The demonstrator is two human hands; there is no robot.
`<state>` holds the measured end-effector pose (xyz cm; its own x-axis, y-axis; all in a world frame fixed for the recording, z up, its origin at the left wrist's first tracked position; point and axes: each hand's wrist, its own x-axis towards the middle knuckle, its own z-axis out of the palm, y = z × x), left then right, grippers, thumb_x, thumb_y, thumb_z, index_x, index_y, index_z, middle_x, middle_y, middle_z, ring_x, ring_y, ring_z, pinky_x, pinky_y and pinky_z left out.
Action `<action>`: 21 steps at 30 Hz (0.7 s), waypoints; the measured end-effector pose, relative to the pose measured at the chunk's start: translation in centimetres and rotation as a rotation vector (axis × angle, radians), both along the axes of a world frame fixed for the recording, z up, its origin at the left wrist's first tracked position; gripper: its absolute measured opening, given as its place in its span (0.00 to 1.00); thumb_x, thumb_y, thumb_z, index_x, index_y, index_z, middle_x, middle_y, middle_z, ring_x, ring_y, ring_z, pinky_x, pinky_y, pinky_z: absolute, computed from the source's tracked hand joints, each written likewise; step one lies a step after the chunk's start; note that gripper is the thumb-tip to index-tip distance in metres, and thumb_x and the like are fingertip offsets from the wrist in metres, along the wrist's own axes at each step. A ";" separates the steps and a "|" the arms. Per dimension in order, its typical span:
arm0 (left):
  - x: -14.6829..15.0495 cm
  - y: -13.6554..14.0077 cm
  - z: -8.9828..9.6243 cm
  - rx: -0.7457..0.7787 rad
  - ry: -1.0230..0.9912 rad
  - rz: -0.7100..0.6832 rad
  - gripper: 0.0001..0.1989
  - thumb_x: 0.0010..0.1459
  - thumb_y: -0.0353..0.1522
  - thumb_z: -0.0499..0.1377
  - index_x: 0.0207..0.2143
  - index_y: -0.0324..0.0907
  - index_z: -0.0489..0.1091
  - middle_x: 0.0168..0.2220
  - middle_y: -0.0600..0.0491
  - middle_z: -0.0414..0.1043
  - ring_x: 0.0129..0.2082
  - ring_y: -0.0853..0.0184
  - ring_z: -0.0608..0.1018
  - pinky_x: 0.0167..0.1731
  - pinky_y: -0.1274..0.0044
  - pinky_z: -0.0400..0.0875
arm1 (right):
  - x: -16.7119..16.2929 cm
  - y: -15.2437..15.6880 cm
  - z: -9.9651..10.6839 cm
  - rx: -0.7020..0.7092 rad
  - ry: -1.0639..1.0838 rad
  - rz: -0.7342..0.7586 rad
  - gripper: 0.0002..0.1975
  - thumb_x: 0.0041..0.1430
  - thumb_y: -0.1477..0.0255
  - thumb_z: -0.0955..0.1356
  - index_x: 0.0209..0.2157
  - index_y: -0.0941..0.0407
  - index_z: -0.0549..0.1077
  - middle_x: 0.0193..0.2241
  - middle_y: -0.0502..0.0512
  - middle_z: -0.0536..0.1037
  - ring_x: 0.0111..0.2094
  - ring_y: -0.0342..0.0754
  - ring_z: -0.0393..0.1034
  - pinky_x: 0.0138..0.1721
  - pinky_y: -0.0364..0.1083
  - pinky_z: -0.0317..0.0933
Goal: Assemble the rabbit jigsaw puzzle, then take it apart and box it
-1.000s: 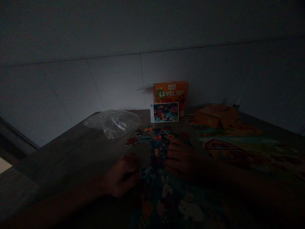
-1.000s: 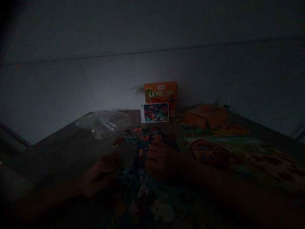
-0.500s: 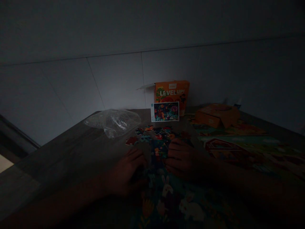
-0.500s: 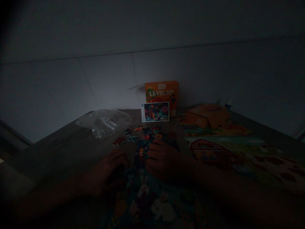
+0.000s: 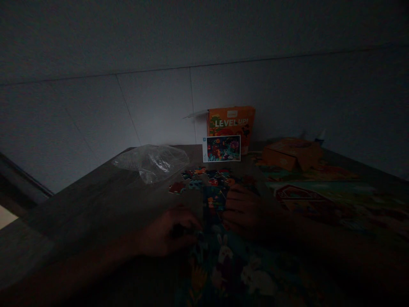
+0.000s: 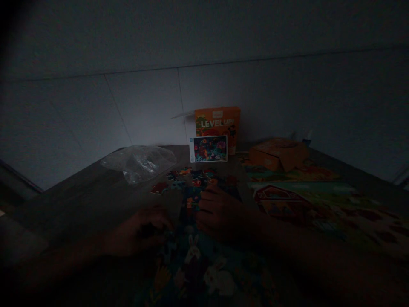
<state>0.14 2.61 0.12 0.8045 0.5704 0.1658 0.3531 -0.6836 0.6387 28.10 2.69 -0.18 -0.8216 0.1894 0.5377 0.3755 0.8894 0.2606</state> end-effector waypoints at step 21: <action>0.3 -0.3 0.4 0.179 0.243 0.061 0.12 0.57 0.37 0.63 0.44 0.45 0.74 0.37 0.51 0.73 0.39 0.60 0.73 0.40 0.70 0.68 | -0.1 -0.1 0.1 -0.017 -0.002 -0.014 0.13 0.65 0.75 0.63 0.26 0.59 0.71 0.24 0.52 0.68 0.30 0.45 0.58 0.40 0.48 0.52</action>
<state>0.41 2.36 0.56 0.7980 0.5980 0.0748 0.5247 -0.7504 0.4019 28.03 2.59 -0.08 -0.8201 0.2099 0.5323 0.3874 0.8883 0.2466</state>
